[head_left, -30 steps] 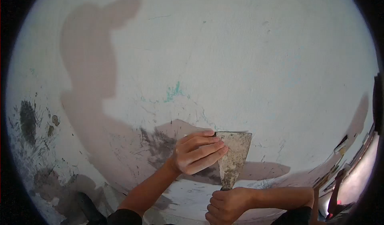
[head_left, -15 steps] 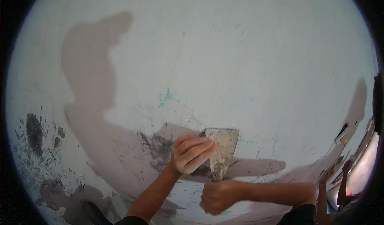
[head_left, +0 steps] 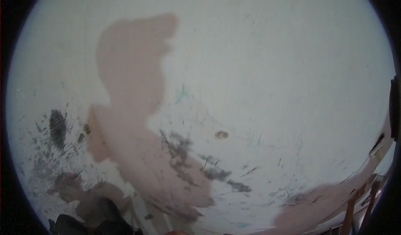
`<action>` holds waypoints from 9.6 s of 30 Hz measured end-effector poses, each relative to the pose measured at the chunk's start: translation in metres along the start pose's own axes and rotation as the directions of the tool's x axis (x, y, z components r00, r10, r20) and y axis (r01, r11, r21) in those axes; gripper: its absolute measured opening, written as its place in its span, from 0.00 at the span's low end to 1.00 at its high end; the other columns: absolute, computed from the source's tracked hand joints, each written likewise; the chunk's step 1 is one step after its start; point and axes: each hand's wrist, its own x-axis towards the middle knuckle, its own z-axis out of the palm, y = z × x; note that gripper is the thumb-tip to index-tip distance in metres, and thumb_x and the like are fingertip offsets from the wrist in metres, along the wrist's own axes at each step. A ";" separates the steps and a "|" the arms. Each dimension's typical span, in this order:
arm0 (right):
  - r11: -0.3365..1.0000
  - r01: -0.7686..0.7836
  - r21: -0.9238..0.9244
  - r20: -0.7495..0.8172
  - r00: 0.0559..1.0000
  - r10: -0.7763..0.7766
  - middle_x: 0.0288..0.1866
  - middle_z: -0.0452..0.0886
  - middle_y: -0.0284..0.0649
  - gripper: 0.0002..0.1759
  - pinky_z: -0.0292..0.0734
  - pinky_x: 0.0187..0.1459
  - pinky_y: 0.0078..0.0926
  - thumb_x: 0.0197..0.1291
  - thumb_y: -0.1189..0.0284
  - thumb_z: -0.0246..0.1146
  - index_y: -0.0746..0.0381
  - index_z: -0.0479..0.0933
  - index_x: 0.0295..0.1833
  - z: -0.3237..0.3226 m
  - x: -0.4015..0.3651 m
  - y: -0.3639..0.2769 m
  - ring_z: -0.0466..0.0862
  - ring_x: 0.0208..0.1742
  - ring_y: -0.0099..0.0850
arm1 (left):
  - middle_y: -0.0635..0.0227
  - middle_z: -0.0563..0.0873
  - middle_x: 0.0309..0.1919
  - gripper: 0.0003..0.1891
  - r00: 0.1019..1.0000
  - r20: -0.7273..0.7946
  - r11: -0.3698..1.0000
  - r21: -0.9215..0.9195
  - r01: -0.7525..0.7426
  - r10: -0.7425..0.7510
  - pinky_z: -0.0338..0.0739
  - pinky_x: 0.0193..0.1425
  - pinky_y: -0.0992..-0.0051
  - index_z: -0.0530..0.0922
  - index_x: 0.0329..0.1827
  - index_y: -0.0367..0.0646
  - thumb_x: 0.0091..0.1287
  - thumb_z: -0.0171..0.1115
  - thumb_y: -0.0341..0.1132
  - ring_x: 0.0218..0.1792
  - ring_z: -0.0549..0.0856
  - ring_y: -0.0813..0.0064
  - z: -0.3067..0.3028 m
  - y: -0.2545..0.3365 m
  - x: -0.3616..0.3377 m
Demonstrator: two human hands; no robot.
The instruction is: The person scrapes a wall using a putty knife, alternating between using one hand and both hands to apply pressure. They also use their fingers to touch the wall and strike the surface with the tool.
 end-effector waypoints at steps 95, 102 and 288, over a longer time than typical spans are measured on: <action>0.250 -0.140 -0.958 -0.208 0.940 -0.271 0.22 0.71 0.37 0.27 0.66 0.20 0.28 0.44 0.87 0.63 0.61 0.80 0.54 -0.060 0.098 -0.165 0.72 0.17 0.31 | 0.72 0.74 0.64 0.20 0.490 -0.120 0.489 0.433 -0.757 0.864 0.62 0.75 0.65 0.79 0.58 0.52 0.62 0.63 0.36 0.67 0.70 0.72 -0.183 0.102 0.272; 0.208 -0.186 -0.960 -0.231 0.948 -0.219 0.19 0.67 0.33 0.25 0.65 0.18 0.28 0.44 0.84 0.67 0.58 0.82 0.52 -0.067 0.104 -0.184 0.69 0.15 0.29 | 0.71 0.79 0.35 0.06 0.369 -0.085 0.365 0.460 -0.809 0.926 0.75 0.52 0.71 0.80 0.40 0.45 0.61 0.62 0.33 0.42 0.79 0.75 -0.193 0.118 0.305; 0.996 0.086 -0.017 -0.451 0.888 -0.084 0.18 0.78 0.35 0.06 0.63 0.18 0.16 0.62 0.76 0.64 0.66 0.83 0.41 0.001 0.125 -0.113 0.71 0.16 0.17 | 0.66 0.79 0.10 0.09 0.449 0.619 0.229 0.403 -0.886 0.645 0.74 0.27 0.69 0.79 0.12 0.45 0.35 0.67 0.39 0.16 0.81 0.67 -0.240 0.144 0.315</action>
